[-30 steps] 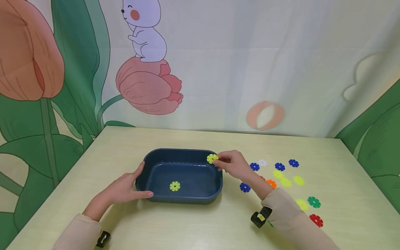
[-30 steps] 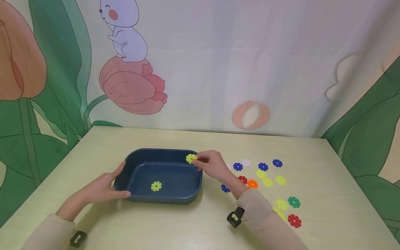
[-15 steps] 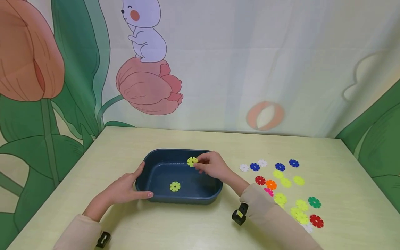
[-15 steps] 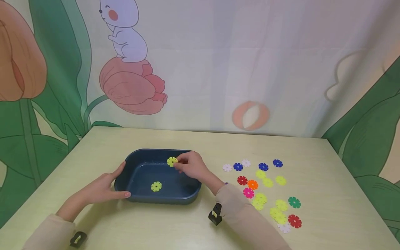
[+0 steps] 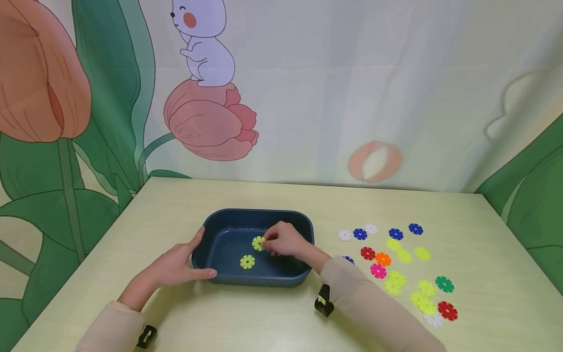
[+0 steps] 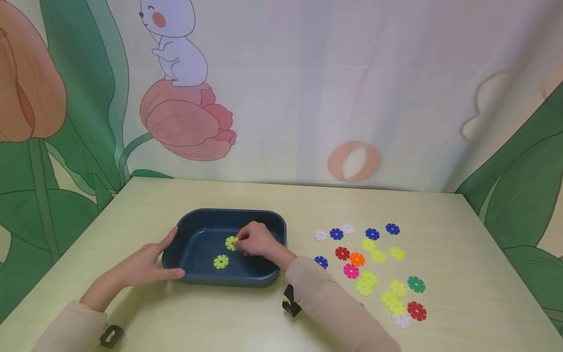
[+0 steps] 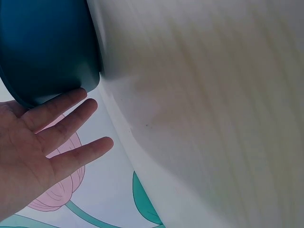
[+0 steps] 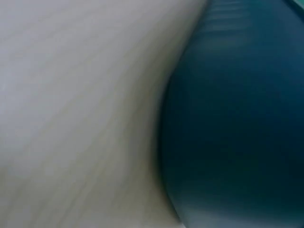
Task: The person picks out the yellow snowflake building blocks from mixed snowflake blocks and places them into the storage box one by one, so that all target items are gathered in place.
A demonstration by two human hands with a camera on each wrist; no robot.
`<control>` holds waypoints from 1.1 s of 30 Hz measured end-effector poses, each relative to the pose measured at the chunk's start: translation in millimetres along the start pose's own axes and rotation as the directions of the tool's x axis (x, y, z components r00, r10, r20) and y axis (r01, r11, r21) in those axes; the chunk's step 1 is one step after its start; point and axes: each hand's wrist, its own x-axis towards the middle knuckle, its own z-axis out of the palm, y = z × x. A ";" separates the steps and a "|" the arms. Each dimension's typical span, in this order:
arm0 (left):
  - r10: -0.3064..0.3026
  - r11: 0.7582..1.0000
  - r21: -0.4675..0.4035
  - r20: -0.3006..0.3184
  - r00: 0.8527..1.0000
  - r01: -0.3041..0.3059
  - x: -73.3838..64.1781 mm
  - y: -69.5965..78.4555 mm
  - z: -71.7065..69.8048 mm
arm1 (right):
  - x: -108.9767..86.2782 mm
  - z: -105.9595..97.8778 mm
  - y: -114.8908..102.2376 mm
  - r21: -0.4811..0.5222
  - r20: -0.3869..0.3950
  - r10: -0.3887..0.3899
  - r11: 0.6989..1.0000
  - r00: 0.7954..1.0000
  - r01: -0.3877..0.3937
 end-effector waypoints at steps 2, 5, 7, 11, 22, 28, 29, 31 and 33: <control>-0.002 1.000 -0.002 0.002 1.000 0.002 -0.2 0.2 -0.3 | 2.2 2.4 0.4 -0.023 0.023 0.035 0.999 0.999 -0.034; -0.004 1.000 0.000 0.004 1.000 0.004 -0.1 0.3 -0.5 | 4.6 3.9 1.8 -0.056 0.044 0.082 0.995 0.996 -0.079; 0.000 1.000 0.001 0.004 1.000 0.000 0.1 -0.1 -0.5 | 5.5 4.4 3.0 -0.072 0.049 0.103 0.992 0.993 -0.099; 0.009 1.000 0.003 0.002 1.000 -0.009 0.4 -0.3 -0.2 | 4.3 4.1 3.3 -0.073 0.037 0.122 0.990 0.992 -0.119; 0.008 1.000 -0.001 0.003 1.000 -0.008 -0.7 1.5 -0.2 | -10.3 -9.9 0.3 0.065 -0.037 0.015 0.998 0.999 -0.012; 0.007 1.000 -0.001 0.004 1.000 -0.007 -0.7 1.7 -0.6 | -23.8 -21.7 0.0 0.119 -0.026 -0.059 0.991 0.998 0.061; 0.006 1.000 0.000 0.004 1.000 -0.006 -0.5 1.7 -0.7 | -26.0 -23.3 0.0 0.128 -0.027 -0.069 0.989 0.997 0.072; 0.002 1.000 0.001 0.009 1.000 -0.002 -0.2 1.8 -0.6 | -30.3 -26.6 -0.2 0.145 -0.030 -0.084 0.986 0.996 0.088; 0.002 1.000 0.001 0.010 1.000 -0.002 0.3 1.7 -0.5 | -34.7 -29.5 -0.6 0.162 -0.036 -0.094 0.982 0.995 0.098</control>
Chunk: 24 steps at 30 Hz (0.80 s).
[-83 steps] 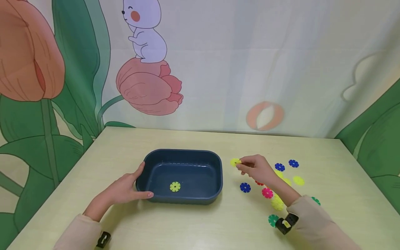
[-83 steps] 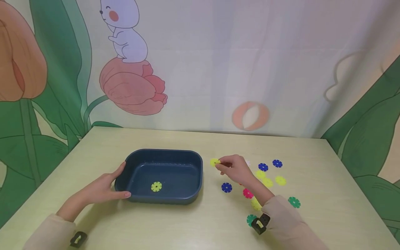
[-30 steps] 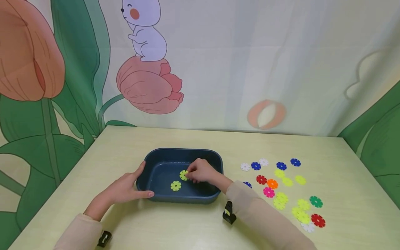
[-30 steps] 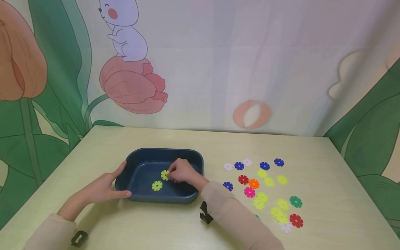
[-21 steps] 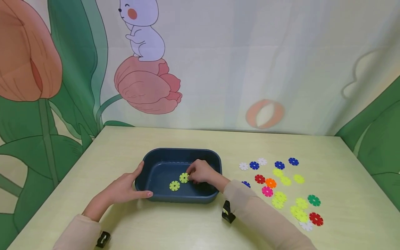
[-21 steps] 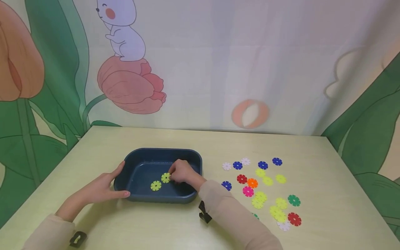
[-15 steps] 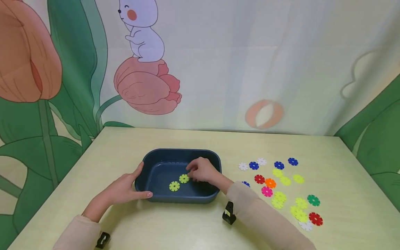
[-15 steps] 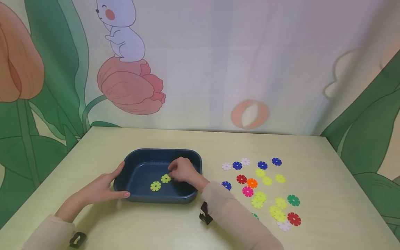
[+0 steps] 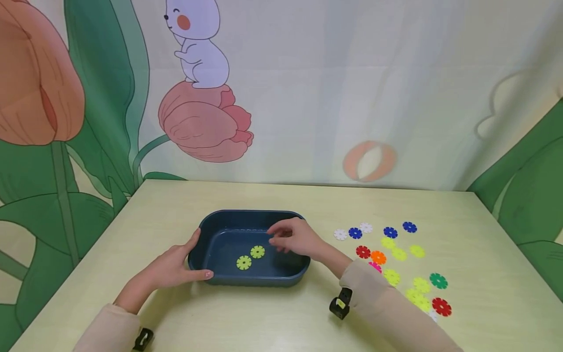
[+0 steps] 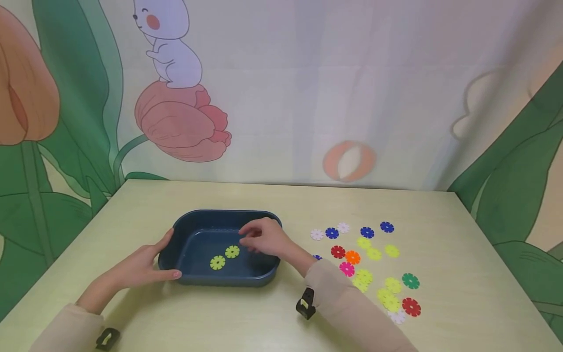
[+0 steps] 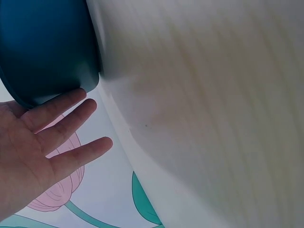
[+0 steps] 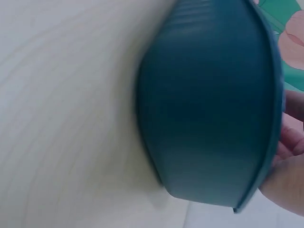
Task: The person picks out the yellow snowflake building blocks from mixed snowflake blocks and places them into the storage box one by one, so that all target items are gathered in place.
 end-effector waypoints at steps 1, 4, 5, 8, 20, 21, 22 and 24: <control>0.001 1.000 -0.001 -0.001 1.000 -0.001 0.1 -0.2 0.1 | -2.0 -1.4 -0.6 0.008 -0.002 -0.003 1.000 1.000 0.003; 0.002 1.000 -0.002 0.002 1.000 -0.002 0.1 -0.4 0.4 | -8.3 -6.0 -2.5 0.030 -0.006 -0.006 1.000 1.000 0.006; 0.002 1.000 -0.002 0.005 1.000 -0.002 0.2 -0.4 0.5 | -10.5 -7.7 -2.9 0.035 -0.006 -0.008 0.999 1.000 0.009; 0.000 1.000 -0.002 0.014 1.000 0.000 0.2 0.1 0.4 | -17.0 -13.1 -3.0 0.038 -0.005 -0.009 0.999 1.000 0.009; 0.000 1.000 -0.003 0.017 1.000 0.000 -0.3 1.3 -0.4 | -50.3 -39.6 6.5 0.015 -0.020 -0.035 0.999 0.999 0.035; 0.000 1.000 -0.005 0.018 1.000 0.000 -0.2 1.3 -0.3 | -53.7 -41.8 7.9 0.008 -0.022 -0.038 0.999 0.999 0.039; 0.001 1.000 -0.005 0.018 1.000 -0.001 0.0 1.4 -0.2 | -56.7 -44.0 9.4 0.000 -0.025 -0.040 0.999 0.999 0.040; 0.000 1.000 -0.007 0.021 1.000 0.000 0.1 1.6 0.1 | -63.5 -48.8 11.8 -0.020 -0.034 -0.041 0.999 0.999 0.040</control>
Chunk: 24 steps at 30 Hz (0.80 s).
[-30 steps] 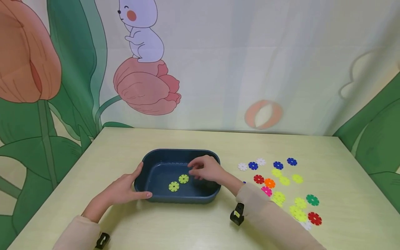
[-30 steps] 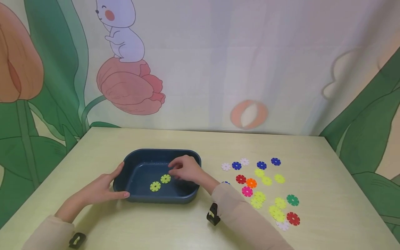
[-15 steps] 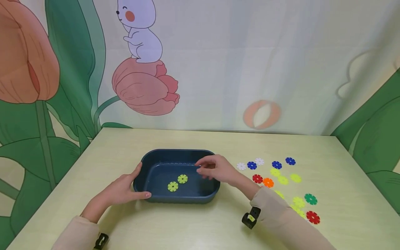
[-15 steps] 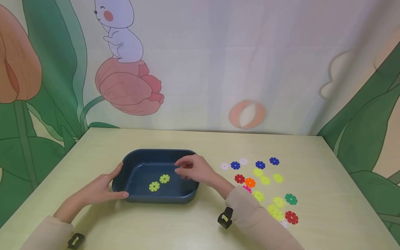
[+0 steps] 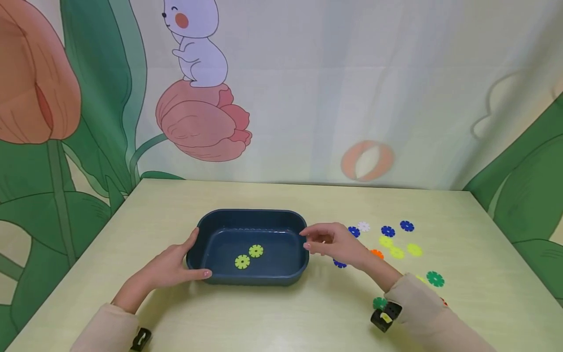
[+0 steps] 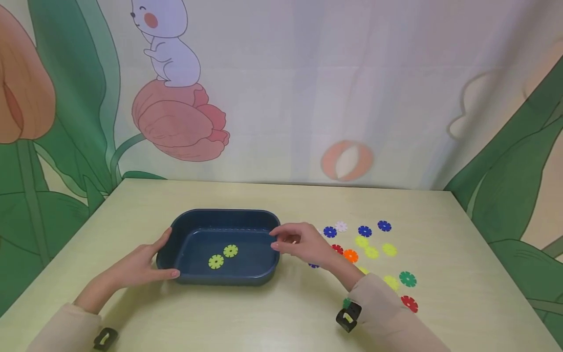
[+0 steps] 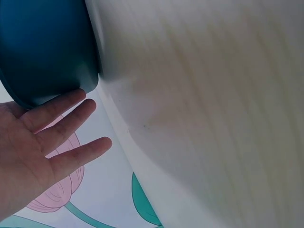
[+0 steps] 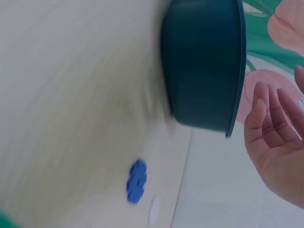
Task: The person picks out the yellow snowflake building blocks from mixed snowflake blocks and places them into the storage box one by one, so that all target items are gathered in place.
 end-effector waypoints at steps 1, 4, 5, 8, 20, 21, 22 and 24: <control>0.000 1.000 0.000 0.001 1.000 0.000 0.1 0.1 0.1 | -3.3 -2.7 1.4 -0.011 -0.003 0.001 1.000 1.000 -0.002; 0.004 1.000 0.002 -0.004 1.000 -0.004 0.2 0.4 0.0 | -12.5 -10.5 6.0 -0.044 -0.003 -0.003 0.999 1.000 0.002; 0.005 1.000 0.003 -0.005 1.000 -0.005 0.1 0.5 -0.1 | -16.0 -13.1 7.3 -0.050 -0.001 -0.003 0.999 1.000 0.003; 0.009 1.000 0.008 -0.010 1.000 -0.009 -0.4 0.6 -0.4 | -26.1 -21.0 12.1 -0.061 0.021 -0.023 0.998 1.000 0.024; 0.028 1.000 0.006 -0.016 0.999 -0.028 0.1 -1.0 -0.3 | -62.4 -50.6 35.2 -0.098 0.053 0.026 0.995 0.998 -0.021; 0.031 0.999 0.008 -0.020 0.999 -0.031 0.0 -1.1 -0.3 | -65.0 -52.8 36.6 -0.101 0.052 0.025 0.995 0.998 -0.020; 0.034 0.999 0.010 -0.024 0.999 -0.034 -0.2 -1.2 -0.2 | -67.5 -55.1 38.1 -0.101 0.052 0.031 0.995 0.998 -0.025; 0.040 0.999 0.015 -0.033 0.999 -0.039 -0.2 -1.7 0.1 | -72.5 -59.3 41.3 -0.111 0.049 0.043 0.993 0.998 -0.038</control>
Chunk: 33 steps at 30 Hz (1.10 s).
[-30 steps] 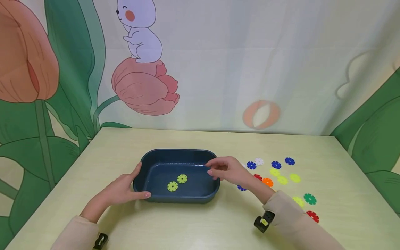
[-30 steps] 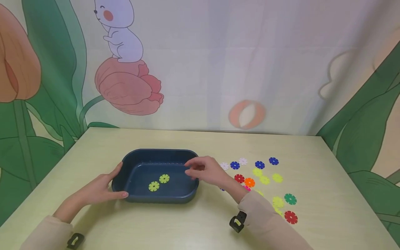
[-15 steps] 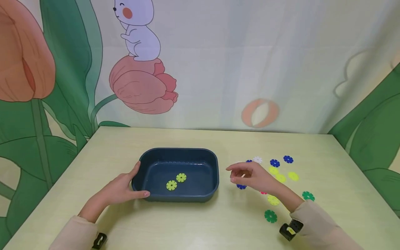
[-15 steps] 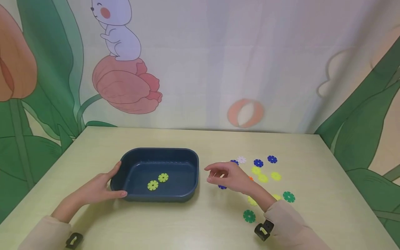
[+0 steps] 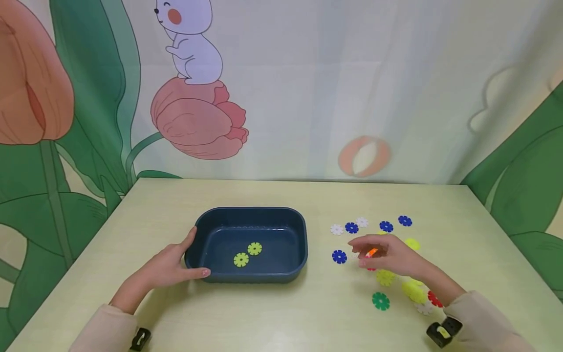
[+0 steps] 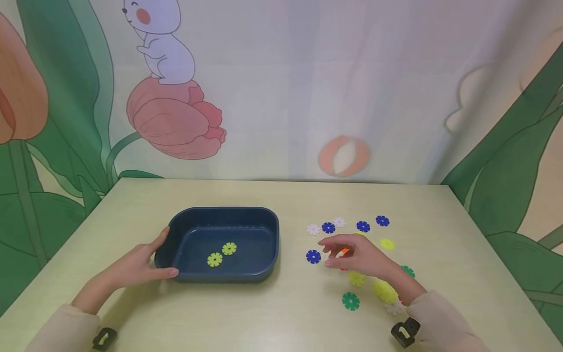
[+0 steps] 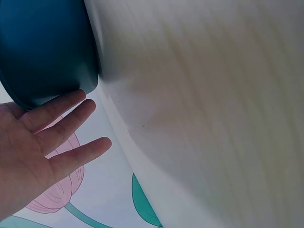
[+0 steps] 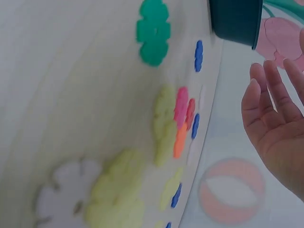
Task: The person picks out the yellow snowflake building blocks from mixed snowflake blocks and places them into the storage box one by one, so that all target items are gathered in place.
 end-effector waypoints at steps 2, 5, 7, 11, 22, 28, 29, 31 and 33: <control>0.002 1.000 0.001 -0.002 1.000 -0.002 -0.1 -0.5 0.0 | -4.4 -3.7 3.0 -0.013 0.000 0.016 1.000 1.000 -0.016; 0.003 1.000 -0.001 -0.001 1.000 -0.003 -0.4 -0.9 -0.2 | -11.0 -9.1 7.8 -0.044 0.000 0.053 0.998 0.999 -0.053; 0.001 1.000 -0.001 0.002 1.000 -0.001 -0.5 -1.1 -0.2 | -15.4 -12.7 11.4 -0.060 0.008 0.079 0.995 0.997 -0.079; 0.001 1.000 -0.004 0.004 1.000 -0.001 -0.8 -1.3 -0.3 | -23.2 -19.6 20.3 -0.081 0.032 0.121 0.990 0.992 -0.118; -0.006 1.000 -0.004 0.018 1.000 0.006 -0.4 0.6 -2.3 | -28.1 -34.0 51.1 -0.157 0.070 0.175 0.974 0.982 -0.163; -0.006 1.000 0.000 0.016 1.000 0.006 0.3 0.7 -1.0 | -28.7 -37.8 62.9 -0.122 0.110 0.151 0.983 0.982 -0.137; -0.007 1.000 0.002 0.016 1.000 0.007 0.4 0.5 -0.8 | -28.2 -38.1 64.1 -0.125 0.112 0.155 0.982 0.981 -0.141; -0.008 1.000 0.003 0.015 1.000 0.008 0.4 0.3 -0.8 | -27.0 -38.8 65.8 -0.136 0.116 0.170 0.979 0.979 -0.154; -0.006 1.000 0.003 0.011 1.000 0.006 0.2 0.1 -0.9 | -25.8 -39.3 66.3 -0.148 0.117 0.183 0.975 0.976 -0.166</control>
